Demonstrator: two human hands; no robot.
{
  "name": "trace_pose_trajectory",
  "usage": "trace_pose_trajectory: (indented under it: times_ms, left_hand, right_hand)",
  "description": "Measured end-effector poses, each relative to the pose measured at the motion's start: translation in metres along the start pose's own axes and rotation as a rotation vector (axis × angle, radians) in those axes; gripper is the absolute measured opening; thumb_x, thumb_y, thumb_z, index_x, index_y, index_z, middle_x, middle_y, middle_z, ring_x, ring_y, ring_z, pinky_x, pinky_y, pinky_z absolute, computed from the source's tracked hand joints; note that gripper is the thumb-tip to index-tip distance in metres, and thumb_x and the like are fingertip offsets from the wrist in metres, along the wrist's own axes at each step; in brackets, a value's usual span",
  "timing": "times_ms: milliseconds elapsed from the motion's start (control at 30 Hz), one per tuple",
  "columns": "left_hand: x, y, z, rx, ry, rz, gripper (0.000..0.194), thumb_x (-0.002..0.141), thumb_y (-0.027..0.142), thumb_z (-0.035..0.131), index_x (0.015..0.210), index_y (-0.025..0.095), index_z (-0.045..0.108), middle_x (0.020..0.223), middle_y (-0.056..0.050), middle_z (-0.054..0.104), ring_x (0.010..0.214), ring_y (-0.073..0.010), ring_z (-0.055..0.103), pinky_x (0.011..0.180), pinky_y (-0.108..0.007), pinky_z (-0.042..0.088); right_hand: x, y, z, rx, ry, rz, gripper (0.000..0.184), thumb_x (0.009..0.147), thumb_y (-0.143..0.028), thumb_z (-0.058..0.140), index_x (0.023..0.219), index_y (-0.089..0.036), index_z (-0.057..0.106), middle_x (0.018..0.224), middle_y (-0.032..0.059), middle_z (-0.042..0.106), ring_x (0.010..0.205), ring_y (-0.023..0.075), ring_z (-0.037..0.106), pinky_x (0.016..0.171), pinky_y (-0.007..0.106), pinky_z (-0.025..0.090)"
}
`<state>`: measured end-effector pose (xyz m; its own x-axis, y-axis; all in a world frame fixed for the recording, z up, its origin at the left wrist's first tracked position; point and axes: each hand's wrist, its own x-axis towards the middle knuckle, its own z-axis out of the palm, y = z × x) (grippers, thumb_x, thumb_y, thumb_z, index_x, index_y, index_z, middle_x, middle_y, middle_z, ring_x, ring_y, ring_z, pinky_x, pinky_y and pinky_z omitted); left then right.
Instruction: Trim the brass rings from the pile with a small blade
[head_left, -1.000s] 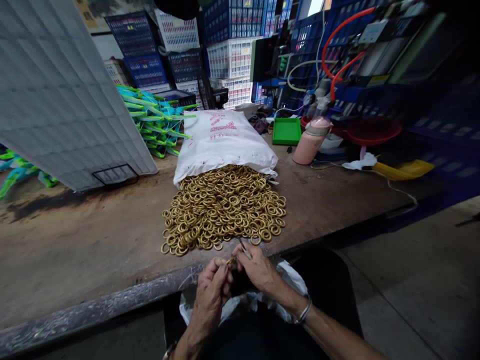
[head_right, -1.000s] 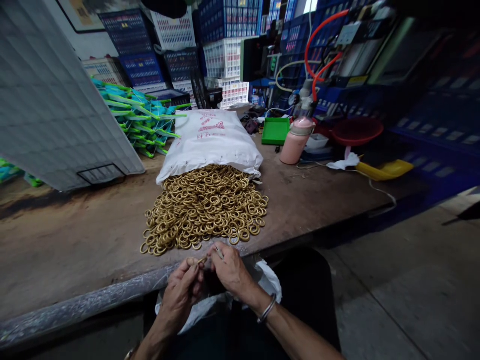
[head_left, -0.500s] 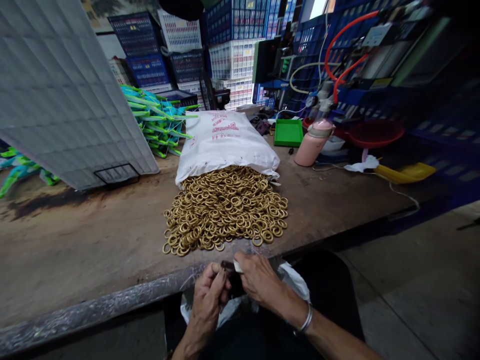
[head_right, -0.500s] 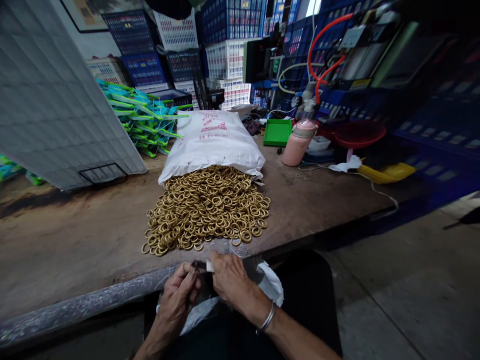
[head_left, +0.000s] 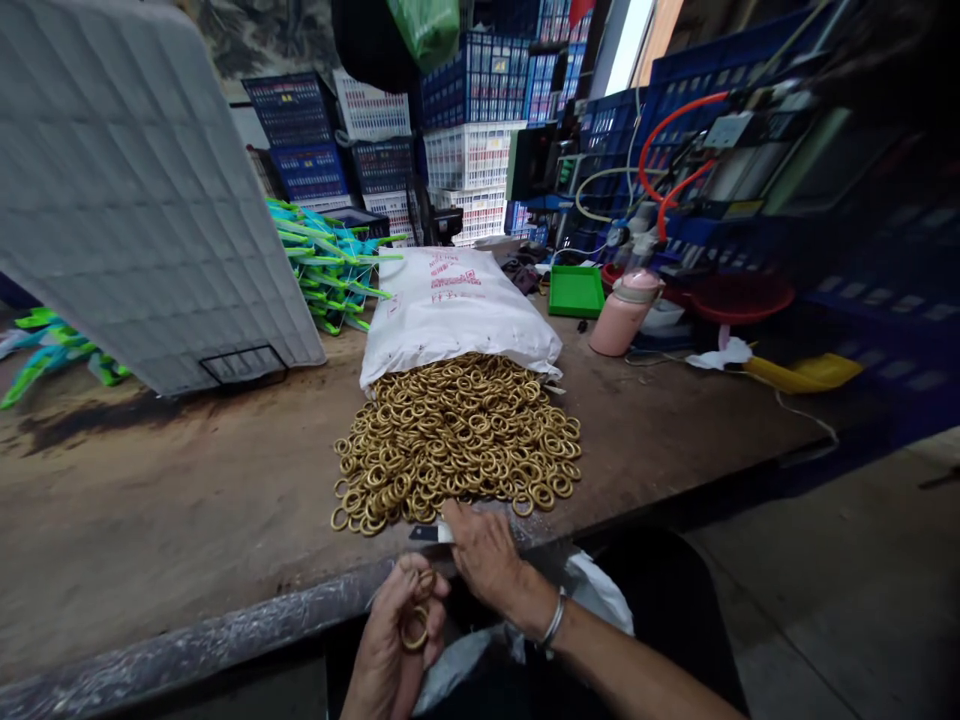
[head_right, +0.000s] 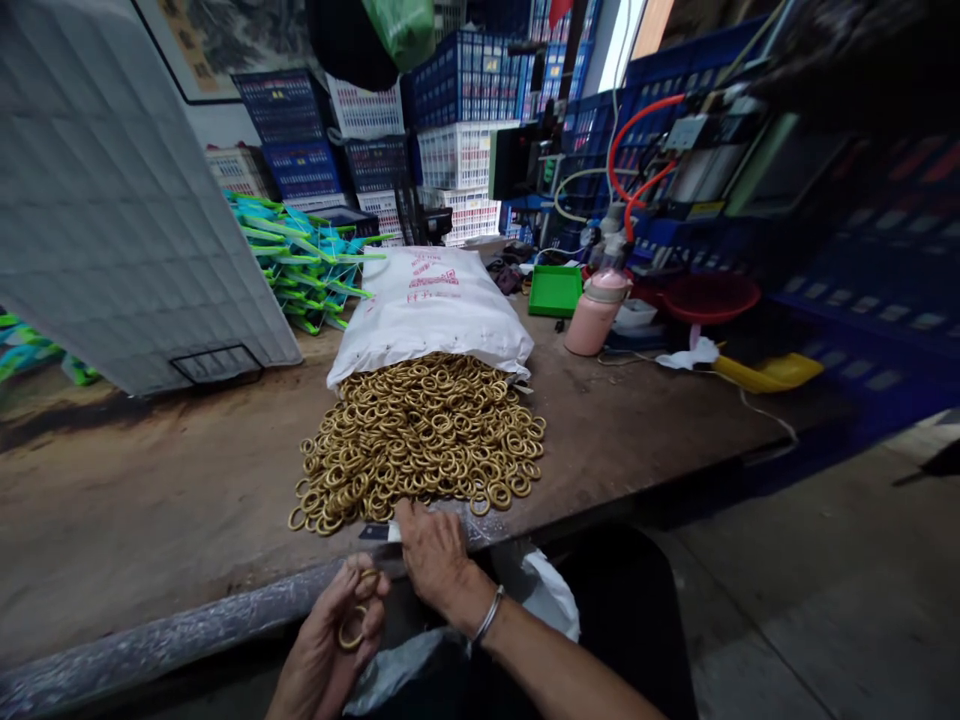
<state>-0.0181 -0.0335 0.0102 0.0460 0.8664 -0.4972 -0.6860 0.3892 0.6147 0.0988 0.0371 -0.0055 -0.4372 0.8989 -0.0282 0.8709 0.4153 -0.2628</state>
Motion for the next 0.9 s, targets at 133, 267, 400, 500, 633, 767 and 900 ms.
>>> trace_pose_trajectory:
  times_ms: [133,267,400,500,633,767,900]
  left_hand:
    - [0.005,0.002,-0.006,-0.137,-0.002,-0.048,0.019,0.067,0.028,0.066,0.081,0.016,0.059,0.069,-0.001,0.058,0.051,-0.0069,0.049,0.040,-0.015,0.032]
    - [0.010,0.002,-0.006,-0.155,0.075,-0.043,0.019,0.065,0.027,0.069,0.065,0.013,0.056,0.071,-0.002,0.059,0.061,-0.0093,0.055,0.046,-0.016,0.038]
    - [0.015,0.002,0.007,0.025,0.090,0.032,0.027,0.064,0.032,0.069,0.082,0.017,0.056,0.068,0.000,0.059,0.055,-0.0088,0.053,0.040,-0.015,0.032]
    - [0.019,-0.001,0.019,0.140,0.047,0.085,0.037,0.064,0.036,0.068,0.093,0.018,0.054,0.063,0.003,0.055,0.046,-0.0061,0.045,0.037,-0.014,0.026]
    - [0.026,-0.008,0.023,0.249,0.017,0.084,0.031,0.066,0.041,0.065,0.081,0.017,0.052,0.056,0.006,0.048,0.039,-0.0029,0.034,0.035,-0.014,0.018]
    - [0.031,-0.012,0.019,0.399,0.044,0.149,0.029,0.068,0.044,0.062,0.069,0.017,0.049,0.050,0.008,0.041,0.039,-0.0032,0.029,0.038,-0.015,0.019]
    - [0.030,-0.012,0.017,0.643,0.049,0.358,0.028,0.069,0.042,0.061,0.065,0.015,0.056,0.050,0.006,0.042,0.043,-0.0055,0.032,0.041,-0.018,0.024]
  right_hand:
    - [0.001,0.005,0.002,0.004,0.014,0.005,0.023,0.077,-0.006,0.037,0.093,-0.018,0.048,0.083,0.0063,0.061,0.070,0.0163,0.056,0.062,0.026,0.031]
    - [0.000,0.021,-0.005,0.263,0.047,0.036,0.018,0.073,-0.009,0.041,0.086,-0.017,0.049,0.071,0.0021,0.059,0.064,0.0134,0.052,0.059,0.023,0.031]
    - [-0.003,0.034,-0.014,0.801,0.063,0.078,0.020,0.083,-0.031,0.036,0.070,-0.018,0.044,0.058,-0.0035,0.046,0.055,0.0095,0.042,0.053,0.020,0.031]
    - [-0.010,0.035,-0.019,1.149,-0.014,0.130,0.022,0.081,-0.037,0.039,0.070,-0.019,0.042,0.050,-0.0083,0.034,0.045,0.0067,0.031,0.046,0.019,0.028]
    - [-0.017,0.029,-0.022,1.413,-0.149,0.157,0.023,0.076,-0.041,0.045,0.070,-0.020,0.040,0.045,-0.0111,0.029,0.037,0.0042,0.022,0.038,0.017,0.021]
    - [-0.018,0.028,-0.022,1.418,-0.184,0.182,0.026,0.076,-0.044,0.045,0.070,-0.020,0.040,0.045,-0.0103,0.033,0.035,0.0037,0.022,0.036,0.017,0.019]
    - [-0.016,0.028,-0.018,1.184,-0.104,0.148,0.025,0.079,-0.040,0.044,0.066,-0.018,0.044,0.049,-0.0065,0.042,0.043,0.0054,0.034,0.043,0.018,0.028]
